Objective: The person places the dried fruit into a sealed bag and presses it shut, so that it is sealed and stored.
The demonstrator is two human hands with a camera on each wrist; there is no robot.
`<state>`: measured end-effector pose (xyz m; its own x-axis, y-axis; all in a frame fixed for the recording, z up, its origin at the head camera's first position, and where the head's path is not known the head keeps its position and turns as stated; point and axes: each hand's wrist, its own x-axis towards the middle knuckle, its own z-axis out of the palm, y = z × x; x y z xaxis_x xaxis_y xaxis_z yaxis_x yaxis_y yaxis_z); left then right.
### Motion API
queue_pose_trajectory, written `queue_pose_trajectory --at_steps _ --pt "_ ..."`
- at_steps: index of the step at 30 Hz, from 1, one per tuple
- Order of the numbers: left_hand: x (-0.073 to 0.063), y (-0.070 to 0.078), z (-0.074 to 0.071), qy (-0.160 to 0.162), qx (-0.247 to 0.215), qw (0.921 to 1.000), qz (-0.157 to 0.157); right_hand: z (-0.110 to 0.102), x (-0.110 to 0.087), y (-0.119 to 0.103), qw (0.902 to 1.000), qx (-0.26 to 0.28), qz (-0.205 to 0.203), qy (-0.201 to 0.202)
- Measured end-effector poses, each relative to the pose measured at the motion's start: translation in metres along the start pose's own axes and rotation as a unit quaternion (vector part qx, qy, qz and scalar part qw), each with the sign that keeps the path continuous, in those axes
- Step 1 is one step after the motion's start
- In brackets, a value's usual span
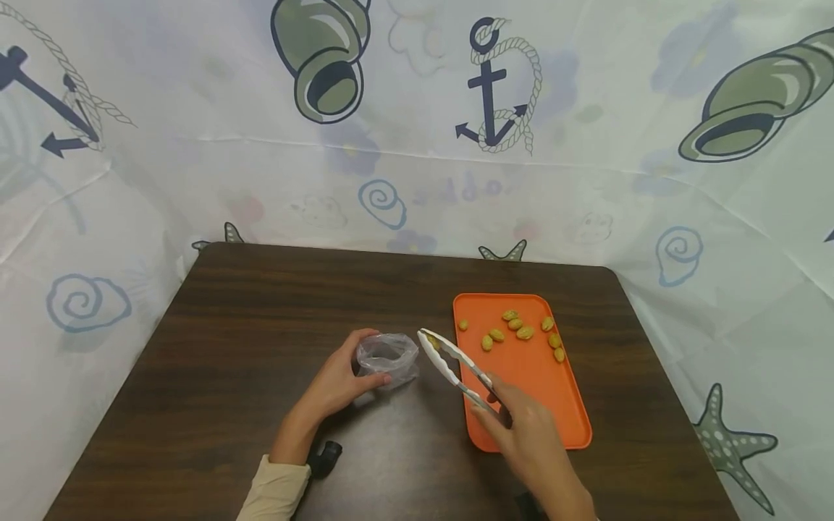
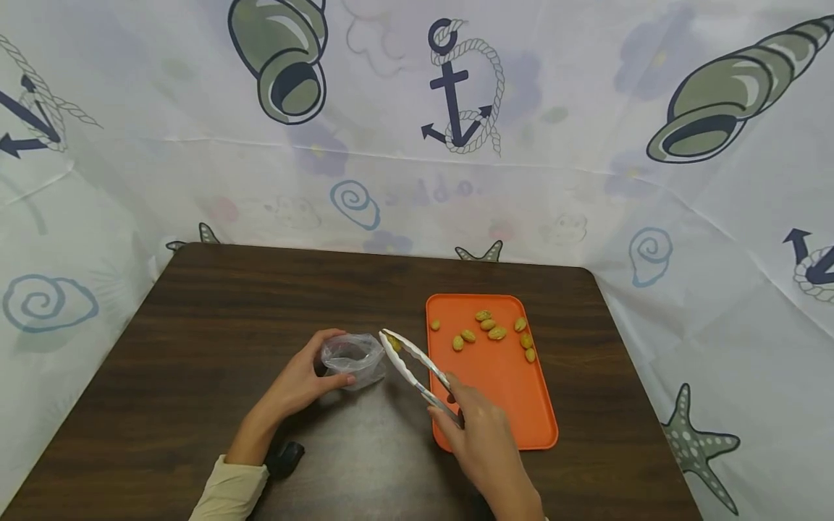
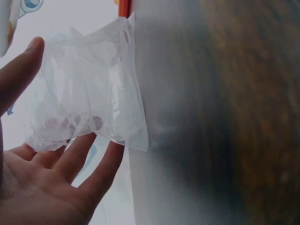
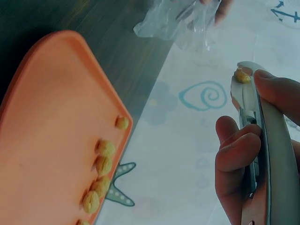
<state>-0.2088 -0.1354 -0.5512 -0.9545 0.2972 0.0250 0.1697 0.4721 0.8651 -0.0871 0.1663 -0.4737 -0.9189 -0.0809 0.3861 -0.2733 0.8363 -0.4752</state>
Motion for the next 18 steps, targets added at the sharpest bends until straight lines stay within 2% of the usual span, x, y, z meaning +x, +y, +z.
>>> queue_pose_trajectory --at_steps 18 --pt "0.001 0.001 0.001 -0.001 -0.020 0.9997 0.013 0.013 0.017 -0.016 0.9980 -0.002 -0.061 -0.015"
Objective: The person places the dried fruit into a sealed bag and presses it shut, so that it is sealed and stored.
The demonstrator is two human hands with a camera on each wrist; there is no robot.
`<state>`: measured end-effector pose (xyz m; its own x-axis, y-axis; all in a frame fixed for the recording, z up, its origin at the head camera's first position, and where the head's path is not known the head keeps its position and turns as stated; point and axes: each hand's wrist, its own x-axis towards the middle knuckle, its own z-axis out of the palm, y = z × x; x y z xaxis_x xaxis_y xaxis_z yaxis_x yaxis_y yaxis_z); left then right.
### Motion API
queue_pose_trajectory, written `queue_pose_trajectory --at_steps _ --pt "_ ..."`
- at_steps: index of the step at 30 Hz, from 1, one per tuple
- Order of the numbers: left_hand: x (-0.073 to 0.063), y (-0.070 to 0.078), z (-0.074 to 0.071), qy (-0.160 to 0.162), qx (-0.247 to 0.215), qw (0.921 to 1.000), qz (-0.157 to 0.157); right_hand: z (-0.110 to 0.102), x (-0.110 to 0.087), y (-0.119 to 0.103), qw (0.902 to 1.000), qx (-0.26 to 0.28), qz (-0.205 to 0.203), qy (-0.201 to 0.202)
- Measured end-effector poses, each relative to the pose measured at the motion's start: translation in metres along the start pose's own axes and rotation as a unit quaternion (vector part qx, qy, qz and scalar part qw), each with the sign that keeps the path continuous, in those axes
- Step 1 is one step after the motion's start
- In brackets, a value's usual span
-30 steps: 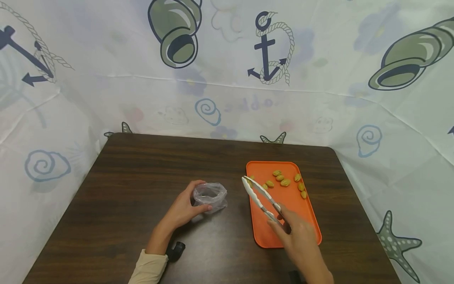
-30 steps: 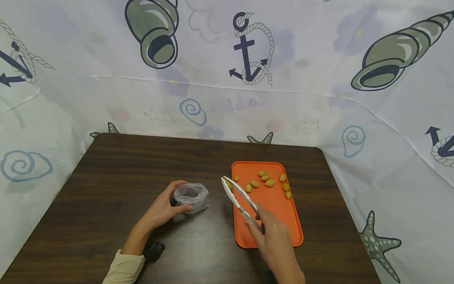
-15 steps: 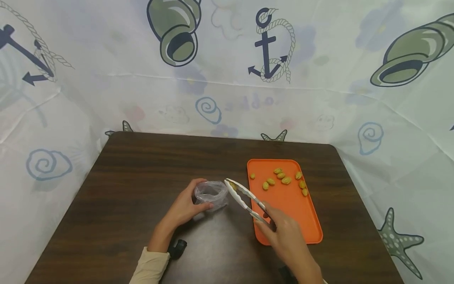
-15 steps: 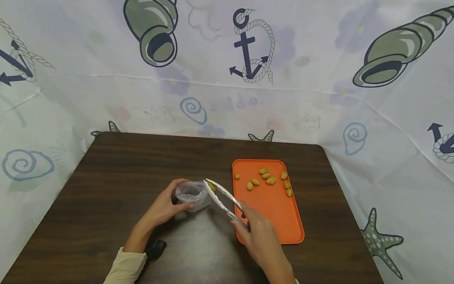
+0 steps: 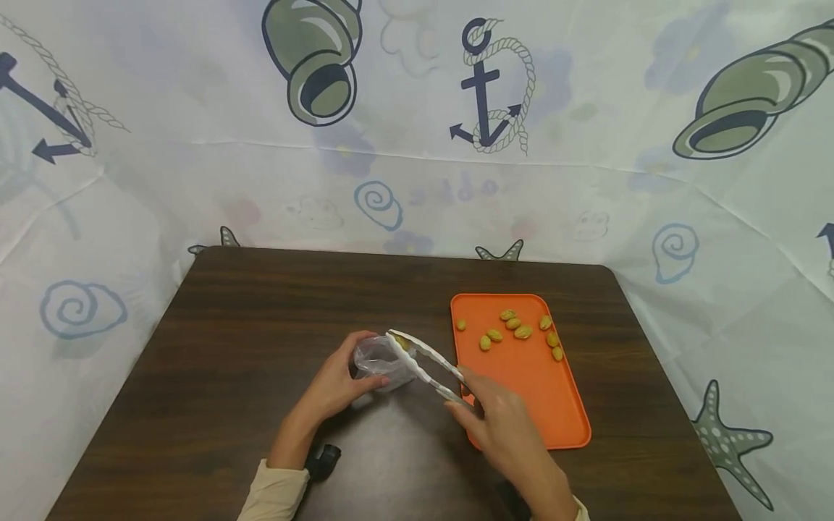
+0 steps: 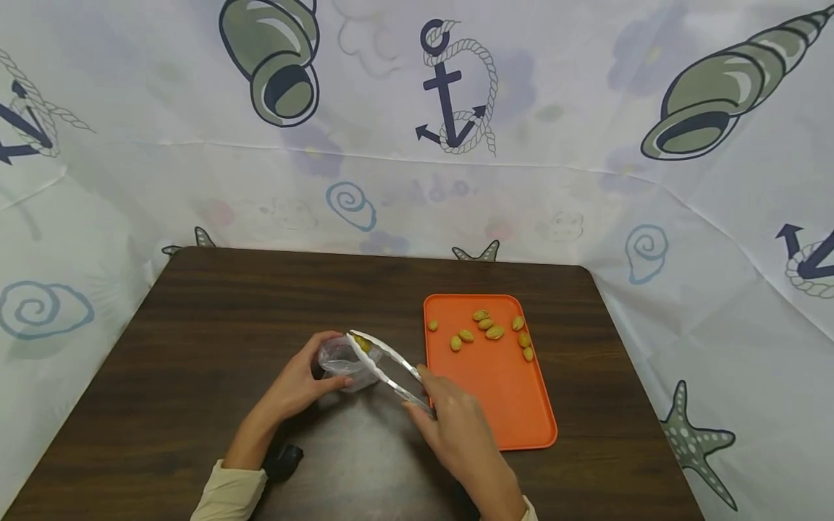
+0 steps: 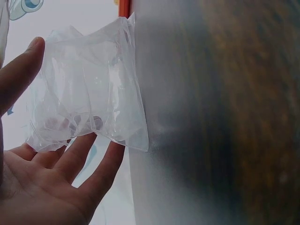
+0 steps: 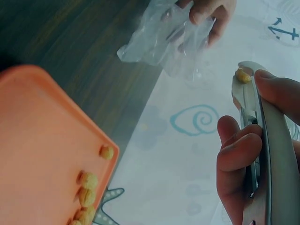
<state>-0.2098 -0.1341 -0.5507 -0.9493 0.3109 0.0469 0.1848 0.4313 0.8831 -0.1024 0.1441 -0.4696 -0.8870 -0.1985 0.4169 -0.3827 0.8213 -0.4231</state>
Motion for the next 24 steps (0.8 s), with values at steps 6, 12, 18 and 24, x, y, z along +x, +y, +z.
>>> queue_pose_trajectory --at_steps 6,12,18,24 --pt "0.000 -0.001 0.000 0.001 -0.003 1.0000 0.002 0.009 0.002 -0.002 0.9997 0.009 0.007 -0.022" --pt "0.000 -0.001 0.000 0.001 0.000 1.0000 0.002 0.019 0.005 -0.002 0.9992 0.003 0.013 -0.036" --pt "-0.001 0.001 -0.001 -0.002 0.003 1.0000 -0.005 0.026 0.007 -0.002 0.9990 0.000 0.015 -0.042" --pt "-0.002 0.002 -0.001 -0.002 0.001 0.9999 -0.010 0.028 0.008 -0.001 0.9992 0.005 0.015 -0.038"
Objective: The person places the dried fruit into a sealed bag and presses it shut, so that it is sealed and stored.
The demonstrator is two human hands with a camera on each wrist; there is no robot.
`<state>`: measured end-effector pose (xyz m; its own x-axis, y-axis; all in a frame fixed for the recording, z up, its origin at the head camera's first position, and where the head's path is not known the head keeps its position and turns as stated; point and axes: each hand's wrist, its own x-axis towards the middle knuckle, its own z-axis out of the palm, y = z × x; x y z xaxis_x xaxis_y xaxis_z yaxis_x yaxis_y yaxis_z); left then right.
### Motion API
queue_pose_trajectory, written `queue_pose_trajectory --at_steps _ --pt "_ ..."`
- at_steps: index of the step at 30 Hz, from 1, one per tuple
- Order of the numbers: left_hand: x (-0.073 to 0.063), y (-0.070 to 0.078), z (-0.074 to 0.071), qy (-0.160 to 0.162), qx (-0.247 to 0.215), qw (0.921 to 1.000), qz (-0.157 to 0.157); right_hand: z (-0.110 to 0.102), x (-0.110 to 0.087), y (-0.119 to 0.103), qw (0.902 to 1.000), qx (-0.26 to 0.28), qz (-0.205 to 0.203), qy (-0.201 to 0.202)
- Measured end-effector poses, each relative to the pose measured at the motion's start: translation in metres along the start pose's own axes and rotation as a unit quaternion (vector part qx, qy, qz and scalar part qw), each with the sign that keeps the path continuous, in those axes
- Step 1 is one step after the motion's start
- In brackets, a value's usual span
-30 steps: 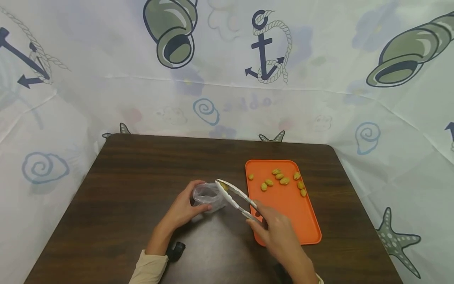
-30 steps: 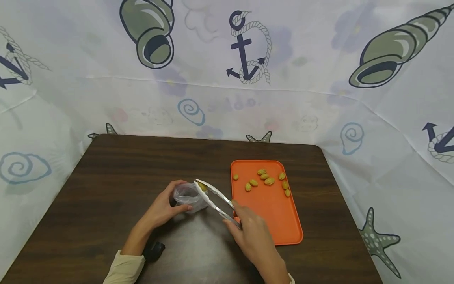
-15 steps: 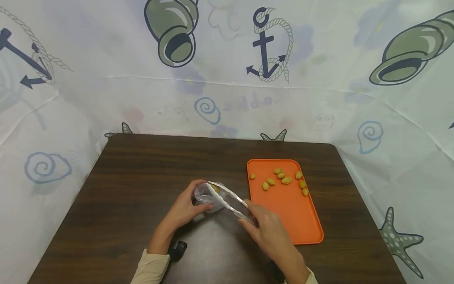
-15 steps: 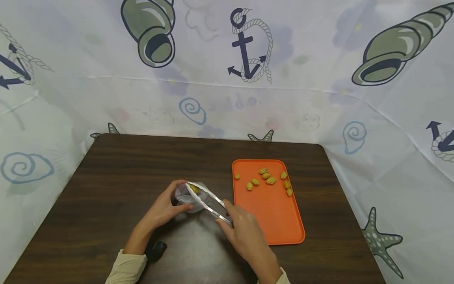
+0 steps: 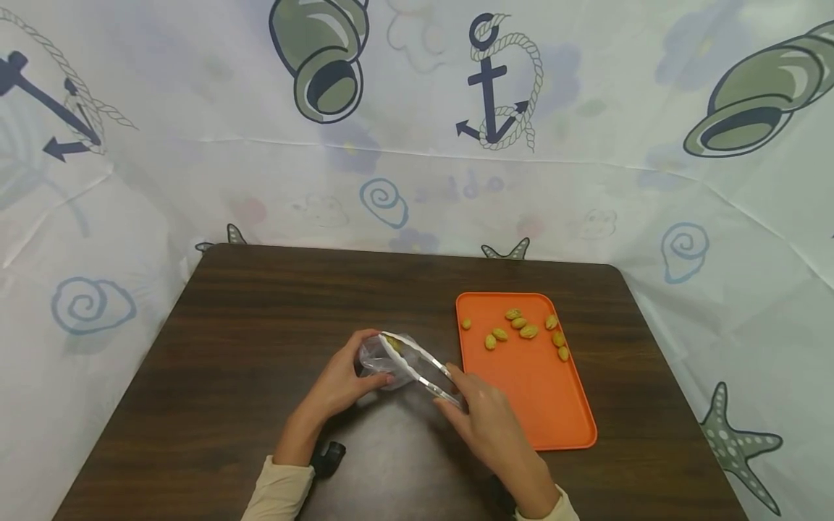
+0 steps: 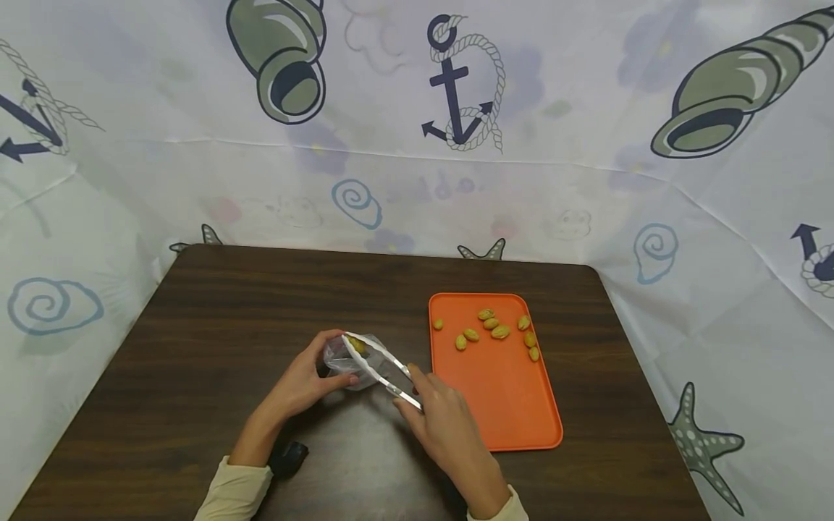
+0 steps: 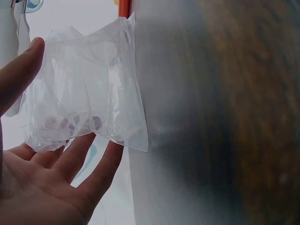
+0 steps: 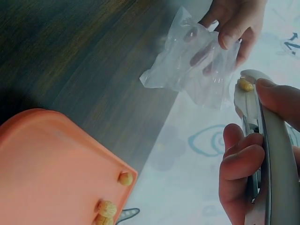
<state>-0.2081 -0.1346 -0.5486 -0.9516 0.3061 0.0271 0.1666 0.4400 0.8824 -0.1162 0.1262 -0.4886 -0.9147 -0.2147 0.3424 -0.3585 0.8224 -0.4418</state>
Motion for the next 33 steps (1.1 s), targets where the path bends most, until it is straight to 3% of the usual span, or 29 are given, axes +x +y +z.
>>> queue_pose_trajectory --at_steps 12,18,33 --pt "0.001 -0.003 0.002 0.004 -0.005 1.0000 0.007 0.000 0.002 -0.002 0.9999 -0.006 0.015 -0.006" --pt "0.001 -0.004 0.001 0.006 -0.008 0.9998 0.015 0.000 0.001 0.000 0.9998 -0.005 0.016 0.011" --pt "0.002 -0.002 0.002 0.003 -0.005 0.9999 0.012 -0.018 -0.001 0.019 0.9966 -0.004 0.082 0.012"
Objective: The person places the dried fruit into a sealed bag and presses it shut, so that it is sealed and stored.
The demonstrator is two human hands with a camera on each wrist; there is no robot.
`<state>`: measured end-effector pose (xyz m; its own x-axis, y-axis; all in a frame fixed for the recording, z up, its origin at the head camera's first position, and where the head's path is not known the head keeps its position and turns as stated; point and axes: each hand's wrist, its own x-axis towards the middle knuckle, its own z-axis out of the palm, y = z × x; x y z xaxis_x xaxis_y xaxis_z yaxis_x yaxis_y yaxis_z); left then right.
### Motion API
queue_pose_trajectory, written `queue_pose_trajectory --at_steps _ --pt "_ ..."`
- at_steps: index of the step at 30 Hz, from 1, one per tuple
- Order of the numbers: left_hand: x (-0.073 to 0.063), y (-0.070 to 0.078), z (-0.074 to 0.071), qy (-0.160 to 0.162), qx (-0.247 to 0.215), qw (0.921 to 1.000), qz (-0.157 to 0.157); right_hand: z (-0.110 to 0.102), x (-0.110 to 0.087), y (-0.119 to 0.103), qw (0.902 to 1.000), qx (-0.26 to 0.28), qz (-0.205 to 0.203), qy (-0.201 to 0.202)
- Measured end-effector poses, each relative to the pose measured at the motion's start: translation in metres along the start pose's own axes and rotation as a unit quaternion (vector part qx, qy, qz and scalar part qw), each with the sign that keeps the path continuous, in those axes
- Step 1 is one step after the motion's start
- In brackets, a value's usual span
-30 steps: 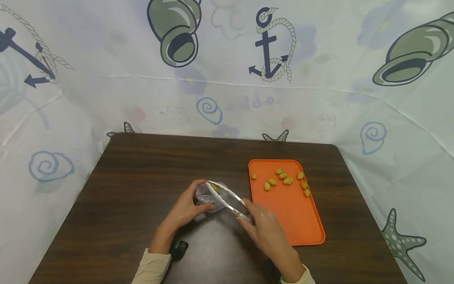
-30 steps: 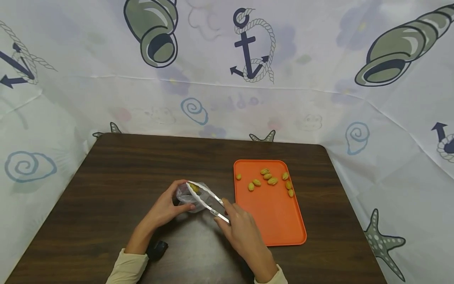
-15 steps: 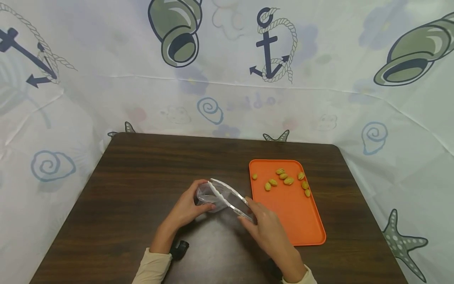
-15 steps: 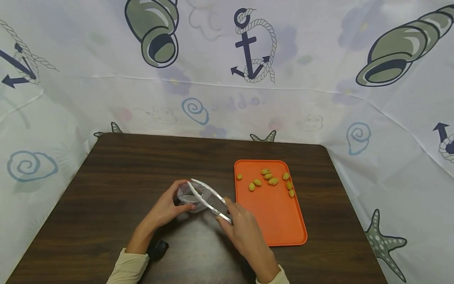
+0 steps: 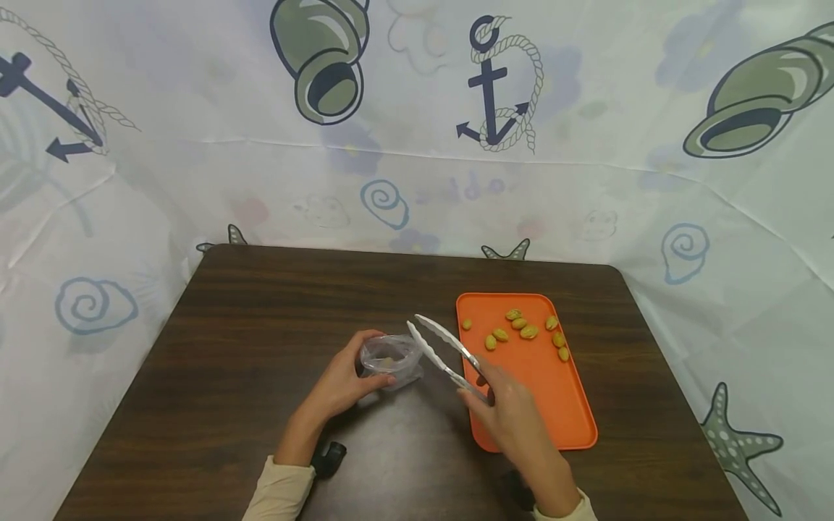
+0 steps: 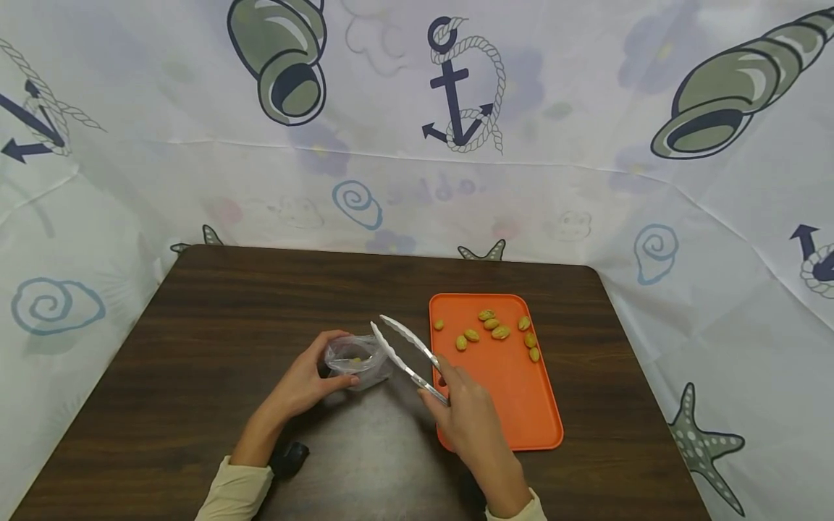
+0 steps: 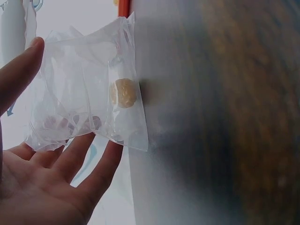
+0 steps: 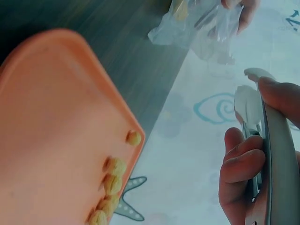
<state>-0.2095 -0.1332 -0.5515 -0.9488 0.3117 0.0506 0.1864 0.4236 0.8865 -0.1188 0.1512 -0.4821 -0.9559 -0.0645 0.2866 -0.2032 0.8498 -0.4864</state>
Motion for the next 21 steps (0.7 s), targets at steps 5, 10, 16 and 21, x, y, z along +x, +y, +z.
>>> queue_pose_trajectory --at_steps 5,10,16,21 --pt "0.000 0.001 0.000 -0.001 0.003 1.0000 -0.001 -0.005 0.000 0.007 0.9987 0.006 0.047 -0.019" --pt "-0.001 0.002 0.000 -0.003 0.006 0.9999 -0.010 -0.010 -0.002 0.016 0.9988 0.002 0.048 -0.007" --pt "-0.002 0.003 -0.001 -0.002 0.006 0.9999 -0.011 -0.018 -0.004 0.026 0.9978 0.001 0.065 -0.008" --pt "-0.001 0.003 -0.002 -0.003 0.005 1.0000 -0.007 -0.025 -0.005 0.032 0.9944 0.002 0.103 -0.025"
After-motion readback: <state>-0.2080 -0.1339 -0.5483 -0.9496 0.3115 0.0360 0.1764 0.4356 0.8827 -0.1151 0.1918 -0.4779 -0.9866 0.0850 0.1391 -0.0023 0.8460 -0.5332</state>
